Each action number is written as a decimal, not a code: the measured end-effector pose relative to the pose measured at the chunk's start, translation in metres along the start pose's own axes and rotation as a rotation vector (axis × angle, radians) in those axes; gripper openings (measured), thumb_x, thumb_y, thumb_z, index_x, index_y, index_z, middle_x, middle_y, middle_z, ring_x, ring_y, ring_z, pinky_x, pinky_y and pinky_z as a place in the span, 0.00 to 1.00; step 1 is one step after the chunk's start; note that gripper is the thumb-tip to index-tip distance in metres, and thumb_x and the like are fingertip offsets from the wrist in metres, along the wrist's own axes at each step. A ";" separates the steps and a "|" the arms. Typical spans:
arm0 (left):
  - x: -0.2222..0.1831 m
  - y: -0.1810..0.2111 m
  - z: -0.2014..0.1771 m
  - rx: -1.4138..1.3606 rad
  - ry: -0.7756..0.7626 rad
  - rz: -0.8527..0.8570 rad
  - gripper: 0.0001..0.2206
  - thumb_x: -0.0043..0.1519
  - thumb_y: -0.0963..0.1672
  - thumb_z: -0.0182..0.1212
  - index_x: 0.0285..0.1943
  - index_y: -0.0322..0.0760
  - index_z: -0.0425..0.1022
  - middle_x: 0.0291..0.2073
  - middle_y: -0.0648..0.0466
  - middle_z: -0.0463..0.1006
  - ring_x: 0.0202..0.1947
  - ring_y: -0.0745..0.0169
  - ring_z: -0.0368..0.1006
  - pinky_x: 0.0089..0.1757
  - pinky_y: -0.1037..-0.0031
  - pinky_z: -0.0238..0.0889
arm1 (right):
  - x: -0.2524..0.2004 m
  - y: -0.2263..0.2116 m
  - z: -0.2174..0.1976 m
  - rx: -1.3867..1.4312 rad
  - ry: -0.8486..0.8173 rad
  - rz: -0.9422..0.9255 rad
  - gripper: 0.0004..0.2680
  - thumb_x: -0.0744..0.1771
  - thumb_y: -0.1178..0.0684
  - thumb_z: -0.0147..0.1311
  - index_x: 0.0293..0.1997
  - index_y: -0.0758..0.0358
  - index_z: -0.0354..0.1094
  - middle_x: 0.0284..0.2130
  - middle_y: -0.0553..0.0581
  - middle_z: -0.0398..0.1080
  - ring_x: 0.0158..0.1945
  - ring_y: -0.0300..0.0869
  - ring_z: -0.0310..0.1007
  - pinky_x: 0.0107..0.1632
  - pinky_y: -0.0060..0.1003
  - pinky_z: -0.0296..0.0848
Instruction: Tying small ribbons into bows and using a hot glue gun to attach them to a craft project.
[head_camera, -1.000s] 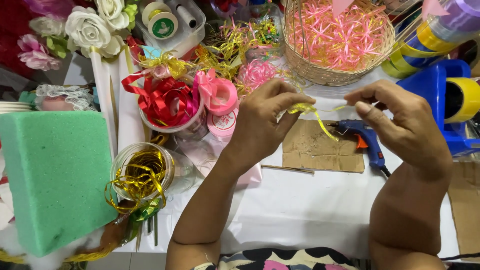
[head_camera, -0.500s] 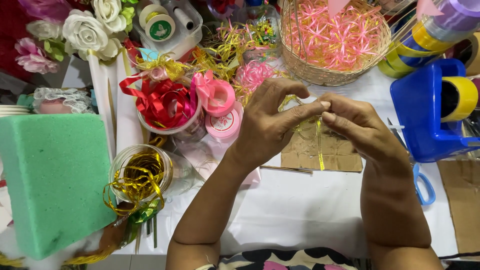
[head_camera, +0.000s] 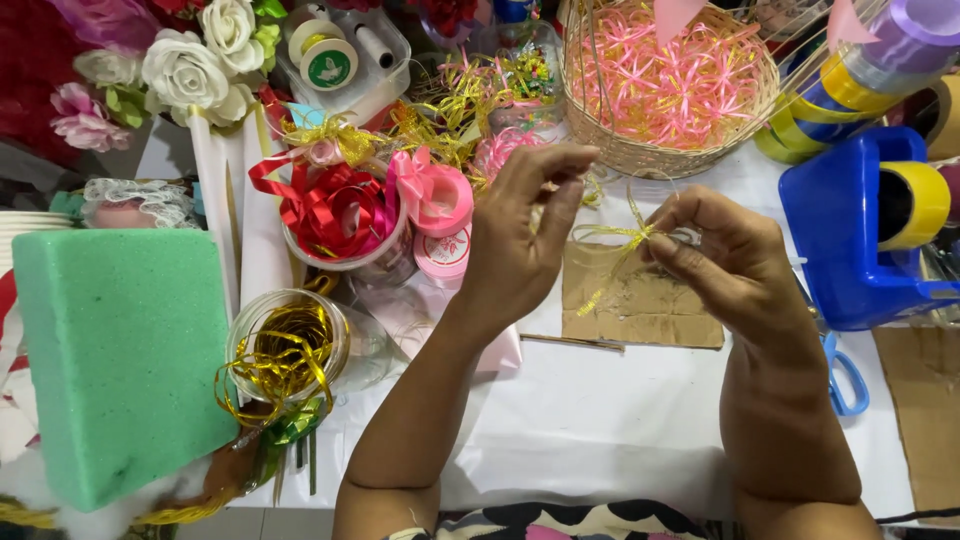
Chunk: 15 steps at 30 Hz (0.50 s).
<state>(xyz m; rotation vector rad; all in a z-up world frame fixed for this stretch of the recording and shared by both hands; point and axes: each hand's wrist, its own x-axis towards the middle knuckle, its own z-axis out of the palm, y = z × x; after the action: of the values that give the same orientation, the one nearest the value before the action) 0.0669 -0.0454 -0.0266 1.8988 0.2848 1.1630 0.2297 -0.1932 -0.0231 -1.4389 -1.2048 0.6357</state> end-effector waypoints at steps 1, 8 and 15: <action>0.001 0.001 -0.004 0.000 0.001 -0.002 0.09 0.73 0.42 0.50 0.60 0.41 0.71 0.50 0.52 0.76 0.50 0.60 0.75 0.49 0.71 0.74 | 0.000 -0.003 0.001 0.000 -0.001 0.001 0.03 0.70 0.58 0.54 0.42 0.66 0.66 0.34 0.53 0.68 0.38 0.34 0.70 0.43 0.25 0.72; -0.001 0.003 -0.008 -0.229 -0.407 -0.204 0.14 0.67 0.49 0.54 0.46 0.37 0.79 0.38 0.53 0.79 0.41 0.65 0.75 0.45 0.75 0.70 | 0.001 -0.016 0.001 -0.314 -0.027 -0.168 0.03 0.70 0.59 0.54 0.39 0.65 0.65 0.32 0.53 0.69 0.35 0.37 0.67 0.42 0.30 0.67; -0.004 0.005 0.003 -0.139 -0.322 -0.315 0.06 0.63 0.45 0.64 0.35 0.39 0.80 0.27 0.62 0.74 0.27 0.76 0.62 0.31 0.80 0.55 | -0.003 -0.020 -0.006 -0.385 0.047 -0.185 0.06 0.70 0.62 0.55 0.51 0.68 0.68 0.45 0.57 0.72 0.50 0.41 0.71 0.57 0.33 0.67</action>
<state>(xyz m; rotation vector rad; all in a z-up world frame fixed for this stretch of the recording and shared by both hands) 0.0661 -0.0523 -0.0260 1.8056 0.3031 0.6414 0.2273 -0.2004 -0.0036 -1.6220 -1.4580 0.2473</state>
